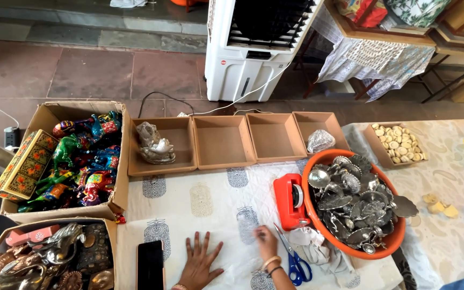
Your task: Wrapping small silver items in plastic and bubble wrap and placing them in boxes or a tray.
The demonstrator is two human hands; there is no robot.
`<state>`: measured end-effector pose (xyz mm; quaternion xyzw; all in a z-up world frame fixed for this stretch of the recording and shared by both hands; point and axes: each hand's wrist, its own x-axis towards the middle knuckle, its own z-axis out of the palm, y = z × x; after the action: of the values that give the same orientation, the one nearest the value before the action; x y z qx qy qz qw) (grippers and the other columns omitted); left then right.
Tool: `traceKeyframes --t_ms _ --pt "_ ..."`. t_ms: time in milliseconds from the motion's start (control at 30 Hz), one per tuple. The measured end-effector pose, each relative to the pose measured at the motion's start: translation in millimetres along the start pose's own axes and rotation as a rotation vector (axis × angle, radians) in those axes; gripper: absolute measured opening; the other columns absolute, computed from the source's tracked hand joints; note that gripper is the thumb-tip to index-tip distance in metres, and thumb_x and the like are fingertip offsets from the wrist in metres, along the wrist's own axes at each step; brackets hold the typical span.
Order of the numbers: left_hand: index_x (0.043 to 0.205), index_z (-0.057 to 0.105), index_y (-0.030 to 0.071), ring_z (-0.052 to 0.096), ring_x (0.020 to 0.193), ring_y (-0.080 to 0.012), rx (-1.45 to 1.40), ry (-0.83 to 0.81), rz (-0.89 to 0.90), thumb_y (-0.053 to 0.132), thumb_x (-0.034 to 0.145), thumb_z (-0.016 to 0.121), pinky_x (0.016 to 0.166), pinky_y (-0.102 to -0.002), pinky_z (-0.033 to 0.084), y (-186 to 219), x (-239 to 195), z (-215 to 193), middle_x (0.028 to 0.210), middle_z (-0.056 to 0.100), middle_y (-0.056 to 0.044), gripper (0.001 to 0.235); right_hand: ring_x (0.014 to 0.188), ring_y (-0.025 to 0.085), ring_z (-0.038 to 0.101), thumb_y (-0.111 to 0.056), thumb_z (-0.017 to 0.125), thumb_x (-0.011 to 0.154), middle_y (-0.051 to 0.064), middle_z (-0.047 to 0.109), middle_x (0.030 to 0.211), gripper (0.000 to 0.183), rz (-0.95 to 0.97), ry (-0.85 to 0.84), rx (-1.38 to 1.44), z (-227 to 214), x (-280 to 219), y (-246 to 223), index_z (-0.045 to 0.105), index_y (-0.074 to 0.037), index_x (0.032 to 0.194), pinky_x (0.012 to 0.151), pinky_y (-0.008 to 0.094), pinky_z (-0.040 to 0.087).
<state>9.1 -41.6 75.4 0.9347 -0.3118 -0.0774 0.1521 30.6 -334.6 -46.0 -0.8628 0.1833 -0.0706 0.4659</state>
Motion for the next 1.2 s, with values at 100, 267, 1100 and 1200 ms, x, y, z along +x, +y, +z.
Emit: traceKeyframes --t_ms 100,267,1100,1200 --pt "0.166 0.006 0.025 -0.013 0.154 -0.0507 -0.023 -0.500 -0.188 0.074 0.096 0.034 0.120 -0.070 -0.010 9 -2 -35 0.170 -0.005 -0.024 0.089 0.069 0.010 0.055 0.001 0.071 0.085 0.001 0.066 0.082 0.020 0.190 -0.042 0.380 -8 27 124 0.072 -0.008 0.103 0.059 0.027 0.044" --pt "0.144 0.038 0.017 0.002 0.150 -0.0490 -0.007 0.131 -0.085 0.065 0.098 0.034 0.120 -0.068 -0.003 -13 1 41 0.161 0.016 -0.024 0.067 0.076 0.006 0.056 0.001 0.071 0.089 -0.004 0.061 0.089 0.027 0.144 -0.276 0.445 -17 23 93 0.071 -0.010 0.114 0.064 0.022 0.047" --pt "0.158 0.024 0.021 -0.006 0.152 -0.0412 0.096 0.359 0.034 0.064 0.095 0.052 0.116 -0.068 -0.008 -21 55 123 0.166 0.006 -0.018 0.081 0.075 0.007 0.067 -0.007 0.078 0.087 0.000 0.074 0.082 0.034 0.093 -0.342 0.280 -15 4 6 0.064 -0.009 0.119 0.069 0.023 0.055" --pt "0.160 0.024 0.027 -0.008 0.154 -0.0404 0.114 0.143 -0.065 0.055 0.101 0.050 0.113 -0.070 -0.007 -16 55 121 0.169 0.004 -0.014 0.070 0.067 0.008 0.060 -0.010 0.075 0.094 0.002 0.064 0.076 0.028 0.157 -0.376 0.364 -14 11 25 0.067 -0.007 0.120 0.061 0.025 0.050"
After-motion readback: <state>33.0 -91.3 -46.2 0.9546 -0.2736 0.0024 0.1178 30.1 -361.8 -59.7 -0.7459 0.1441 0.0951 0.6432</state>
